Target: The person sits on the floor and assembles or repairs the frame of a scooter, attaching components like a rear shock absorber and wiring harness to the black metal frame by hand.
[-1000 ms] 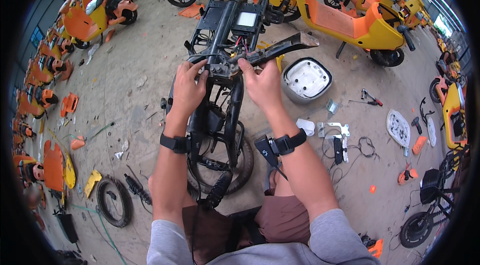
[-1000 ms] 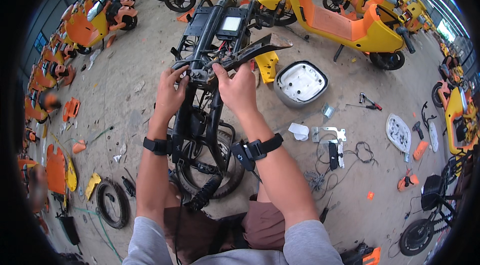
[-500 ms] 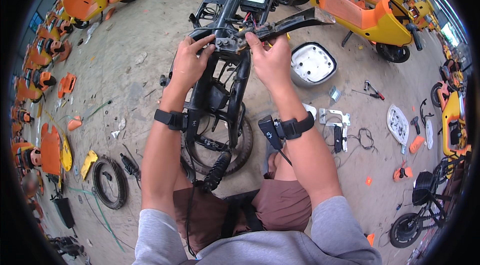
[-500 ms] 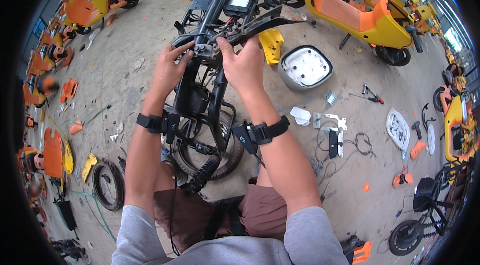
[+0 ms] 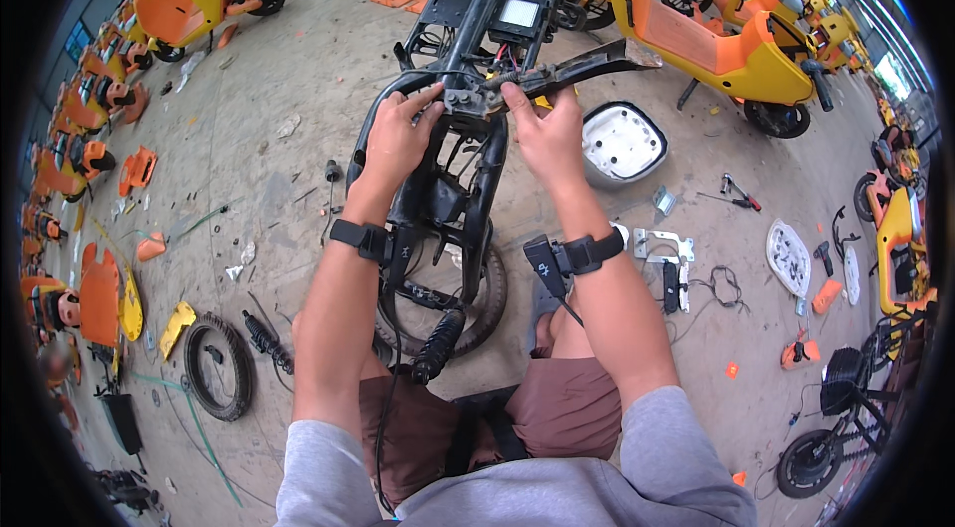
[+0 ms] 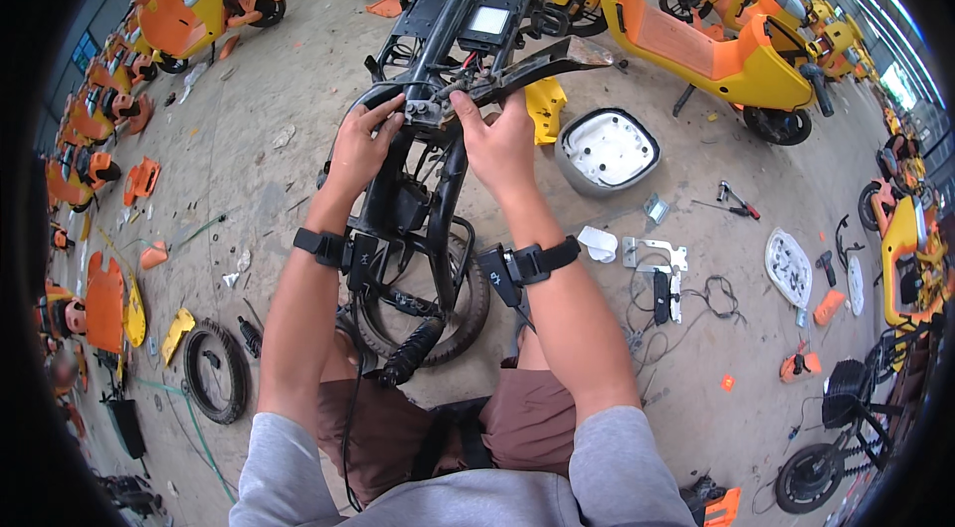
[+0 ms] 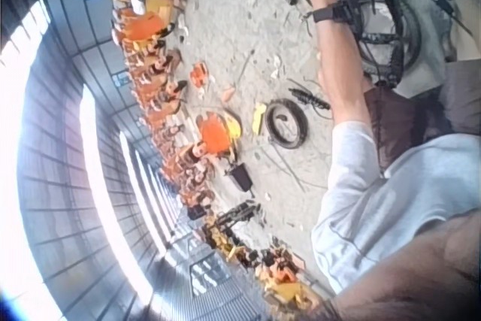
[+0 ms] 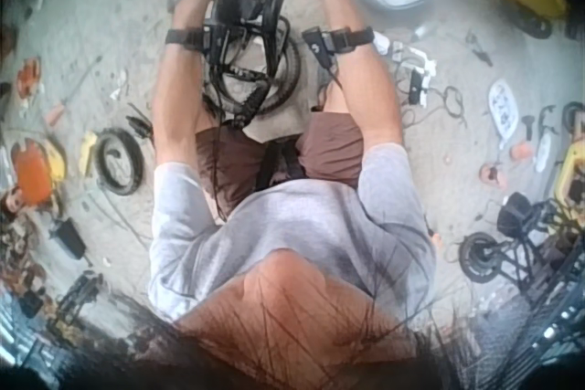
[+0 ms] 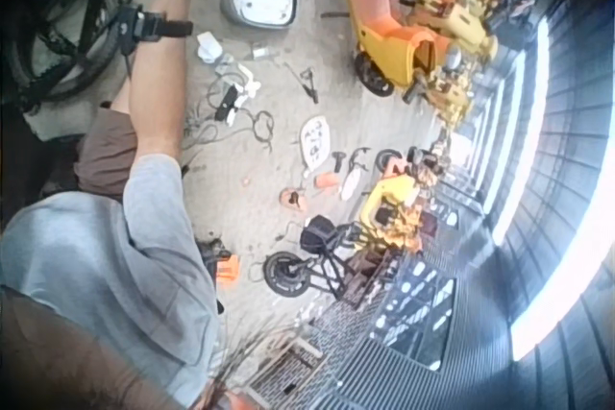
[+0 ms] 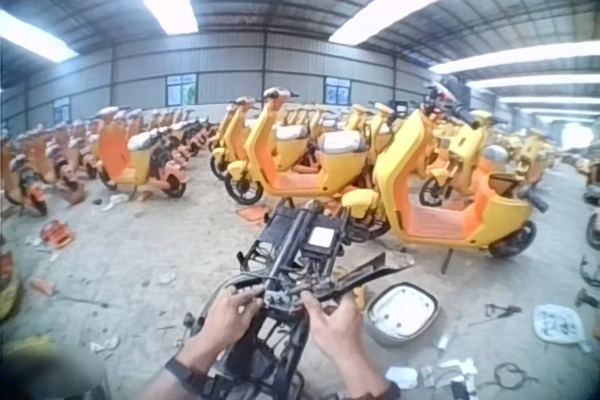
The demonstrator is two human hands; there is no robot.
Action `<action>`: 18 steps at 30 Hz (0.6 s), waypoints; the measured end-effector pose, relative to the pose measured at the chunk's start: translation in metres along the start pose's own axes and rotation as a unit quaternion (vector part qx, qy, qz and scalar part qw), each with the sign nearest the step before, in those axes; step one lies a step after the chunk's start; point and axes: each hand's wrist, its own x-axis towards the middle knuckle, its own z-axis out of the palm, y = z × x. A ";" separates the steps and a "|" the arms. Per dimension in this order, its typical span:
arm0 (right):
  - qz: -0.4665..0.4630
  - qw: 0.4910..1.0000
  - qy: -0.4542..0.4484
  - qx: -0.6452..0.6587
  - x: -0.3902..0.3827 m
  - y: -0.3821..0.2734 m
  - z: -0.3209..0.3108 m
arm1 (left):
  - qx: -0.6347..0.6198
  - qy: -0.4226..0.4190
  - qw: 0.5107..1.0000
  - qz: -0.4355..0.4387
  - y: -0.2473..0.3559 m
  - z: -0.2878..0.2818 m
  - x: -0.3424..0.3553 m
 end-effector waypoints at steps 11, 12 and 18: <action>0.023 0.998 0.039 -0.046 -0.017 -0.013 0.005 | -0.043 0.012 0.999 -0.021 0.003 0.004 -0.004; 0.022 0.998 0.043 -0.047 -0.017 -0.013 0.005 | -0.042 0.020 0.999 -0.013 0.005 0.003 -0.001; 0.036 0.997 0.056 0.035 -0.017 -0.004 0.005 | -0.039 -0.001 0.998 -0.039 0.015 0.000 -0.003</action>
